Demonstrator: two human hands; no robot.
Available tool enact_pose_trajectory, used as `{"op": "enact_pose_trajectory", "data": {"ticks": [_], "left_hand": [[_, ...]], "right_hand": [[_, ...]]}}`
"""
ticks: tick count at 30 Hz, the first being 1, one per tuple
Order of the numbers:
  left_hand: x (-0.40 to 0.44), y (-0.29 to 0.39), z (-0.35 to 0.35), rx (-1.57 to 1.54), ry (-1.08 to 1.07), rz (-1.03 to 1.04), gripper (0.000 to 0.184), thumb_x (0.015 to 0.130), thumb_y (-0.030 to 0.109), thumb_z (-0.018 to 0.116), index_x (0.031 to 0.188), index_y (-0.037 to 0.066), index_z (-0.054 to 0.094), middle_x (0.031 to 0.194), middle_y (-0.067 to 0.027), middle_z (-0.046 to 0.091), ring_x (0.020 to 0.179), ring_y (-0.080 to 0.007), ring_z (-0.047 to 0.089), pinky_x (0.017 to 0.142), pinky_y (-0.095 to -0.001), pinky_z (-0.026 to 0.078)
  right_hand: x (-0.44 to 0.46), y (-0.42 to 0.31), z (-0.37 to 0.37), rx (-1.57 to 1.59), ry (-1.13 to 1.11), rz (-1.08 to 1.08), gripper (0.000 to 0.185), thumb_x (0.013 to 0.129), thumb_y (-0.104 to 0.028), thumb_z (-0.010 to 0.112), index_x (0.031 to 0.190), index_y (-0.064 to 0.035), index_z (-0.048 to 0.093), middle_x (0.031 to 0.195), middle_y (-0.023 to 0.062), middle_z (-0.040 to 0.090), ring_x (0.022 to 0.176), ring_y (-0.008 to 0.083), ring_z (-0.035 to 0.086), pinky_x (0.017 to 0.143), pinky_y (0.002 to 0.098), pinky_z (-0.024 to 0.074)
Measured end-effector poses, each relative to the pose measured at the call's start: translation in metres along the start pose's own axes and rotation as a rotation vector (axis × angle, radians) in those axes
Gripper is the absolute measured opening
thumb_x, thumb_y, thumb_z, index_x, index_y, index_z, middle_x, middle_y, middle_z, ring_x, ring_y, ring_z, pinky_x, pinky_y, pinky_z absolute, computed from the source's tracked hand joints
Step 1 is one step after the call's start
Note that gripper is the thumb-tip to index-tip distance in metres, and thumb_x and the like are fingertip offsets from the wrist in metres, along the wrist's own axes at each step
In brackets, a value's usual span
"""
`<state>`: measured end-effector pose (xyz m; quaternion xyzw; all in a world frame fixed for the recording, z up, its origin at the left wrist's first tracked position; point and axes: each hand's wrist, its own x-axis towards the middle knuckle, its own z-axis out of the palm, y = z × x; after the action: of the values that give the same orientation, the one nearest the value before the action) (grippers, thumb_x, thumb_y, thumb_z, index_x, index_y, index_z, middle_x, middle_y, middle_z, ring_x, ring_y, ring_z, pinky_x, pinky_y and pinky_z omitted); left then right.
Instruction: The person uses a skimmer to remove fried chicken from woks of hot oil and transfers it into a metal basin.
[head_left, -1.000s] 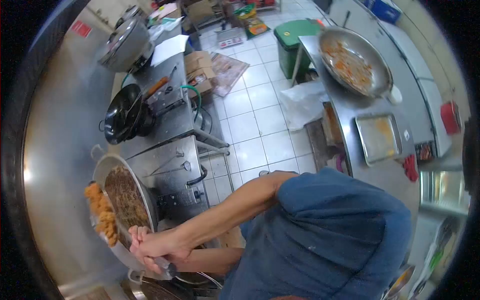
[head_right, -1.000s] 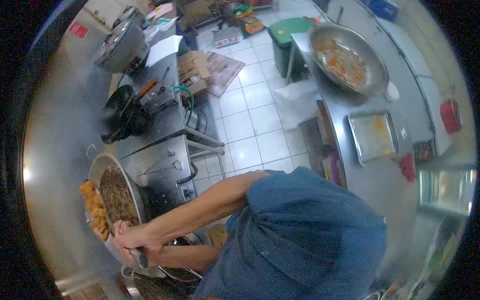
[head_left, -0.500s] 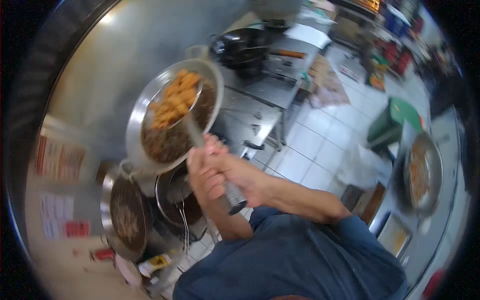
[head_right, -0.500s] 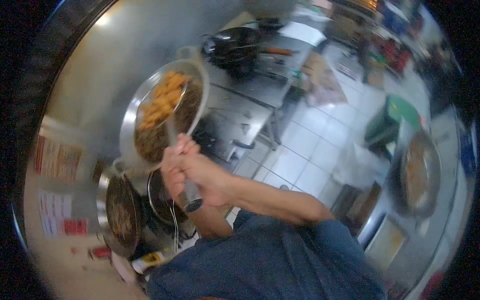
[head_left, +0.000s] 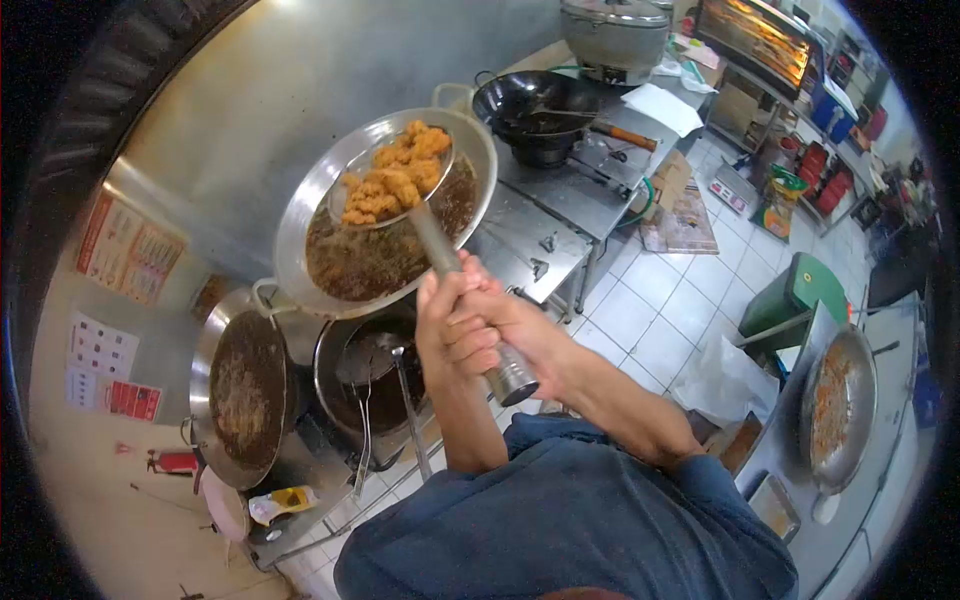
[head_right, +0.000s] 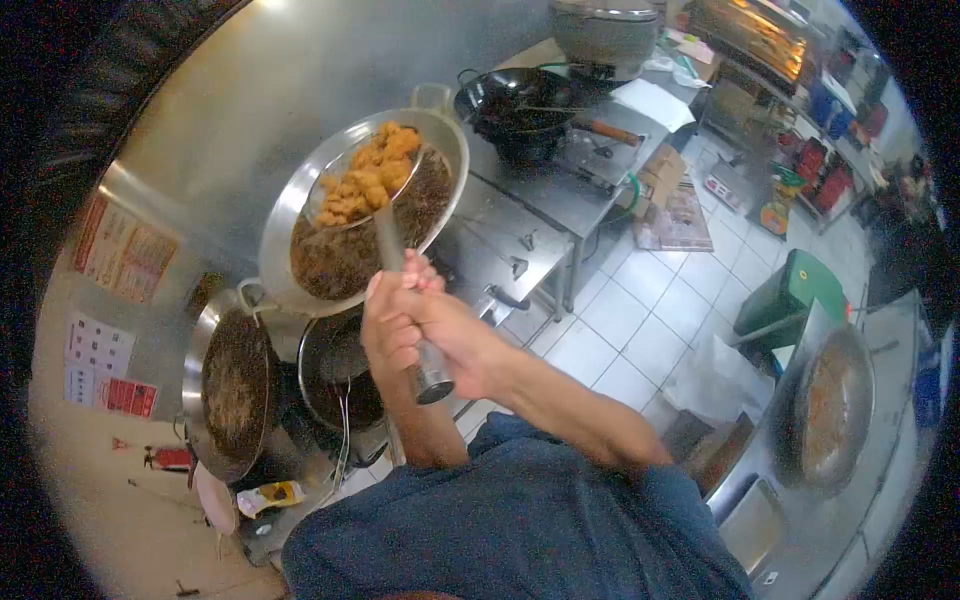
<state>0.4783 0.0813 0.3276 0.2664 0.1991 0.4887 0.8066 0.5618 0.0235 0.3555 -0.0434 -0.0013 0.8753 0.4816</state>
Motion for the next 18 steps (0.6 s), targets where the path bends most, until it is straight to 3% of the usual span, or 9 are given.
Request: {"op": "enact_pose_trajectory", "data": {"ticks": [5,9,10,12,15,16,18], "left_hand": [[0.013,0.025,0.02,0.142,-0.099,0.116,0.037,0.07,0.0,0.058,0.102,0.0,0.041,0.079,-0.0068,0.048,0.065,-0.015,0.049,0.059,-0.0286,0.045],[0.029,0.029,0.019,0.197,-0.149,0.133,0.038,0.068,0.001,0.059,0.102,-0.001,0.041,0.077,-0.0067,0.049,0.065,-0.0155,0.051,0.058,-0.0285,0.046],[0.024,0.023,0.016,0.246,-0.131,0.121,0.035,0.073,0.004,0.055,0.105,-0.001,0.043,0.08,-0.0053,0.045,0.074,-0.0139,0.046,0.07,-0.0273,0.04],[0.02,0.012,0.004,0.205,-0.101,0.092,0.035,0.074,0.004,0.054,0.107,-0.002,0.042,0.08,-0.0052,0.045,0.073,-0.0143,0.046,0.07,-0.0273,0.04],[0.021,-0.005,-0.012,0.082,0.024,0.061,0.033,0.076,0.005,0.053,0.105,-0.002,0.041,0.083,-0.0063,0.046,0.074,-0.0148,0.047,0.071,-0.0283,0.042],[0.02,-0.001,-0.009,0.04,0.038,0.086,0.03,0.074,0.003,0.054,0.101,-0.002,0.042,0.082,-0.0069,0.047,0.072,-0.0151,0.049,0.068,-0.0287,0.044],[0.028,0.014,0.0,0.042,-0.033,0.096,0.03,0.072,0.003,0.056,0.099,-0.002,0.043,0.081,-0.0076,0.048,0.068,-0.0146,0.049,0.065,-0.0275,0.045]], "right_hand": [[0.006,-0.008,0.005,-0.244,0.004,-0.061,0.013,0.087,-0.01,0.047,0.077,-0.0135,0.04,0.064,-0.0061,0.039,0.045,0.0015,0.038,0.037,0.0186,0.0341],[0.009,-0.018,0.008,-0.262,-0.021,-0.09,0.011,0.086,-0.009,0.047,0.079,-0.013,0.041,0.064,-0.0059,0.039,0.046,0.0021,0.039,0.036,0.0182,0.0327],[0.007,-0.019,0.001,-0.261,-0.02,-0.066,0.01,0.086,-0.009,0.047,0.08,-0.013,0.041,0.064,-0.0058,0.039,0.046,0.0022,0.039,0.036,0.0181,0.0327],[0.004,-0.019,-0.003,-0.282,-0.018,-0.057,0.008,0.087,-0.01,0.047,0.083,-0.0131,0.042,0.065,-0.006,0.041,0.047,0.002,0.041,0.038,0.0176,0.0336],[0.007,-0.016,0.005,-0.318,0.191,-0.139,0.006,0.087,-0.011,0.047,0.085,-0.0136,0.042,0.066,-0.0063,0.041,0.05,0.0015,0.042,0.04,0.0167,0.035],[0.013,-0.016,0.008,-0.201,0.171,-0.113,0.006,0.087,-0.011,0.047,0.085,-0.0136,0.042,0.067,-0.0067,0.041,0.051,0.0012,0.043,0.042,0.0156,0.0357],[0.015,-0.017,0.013,-0.254,0.053,-0.112,0.007,0.087,-0.011,0.048,0.085,-0.0133,0.042,0.066,-0.0068,0.041,0.05,0.0015,0.041,0.041,0.0158,0.0349]]}}
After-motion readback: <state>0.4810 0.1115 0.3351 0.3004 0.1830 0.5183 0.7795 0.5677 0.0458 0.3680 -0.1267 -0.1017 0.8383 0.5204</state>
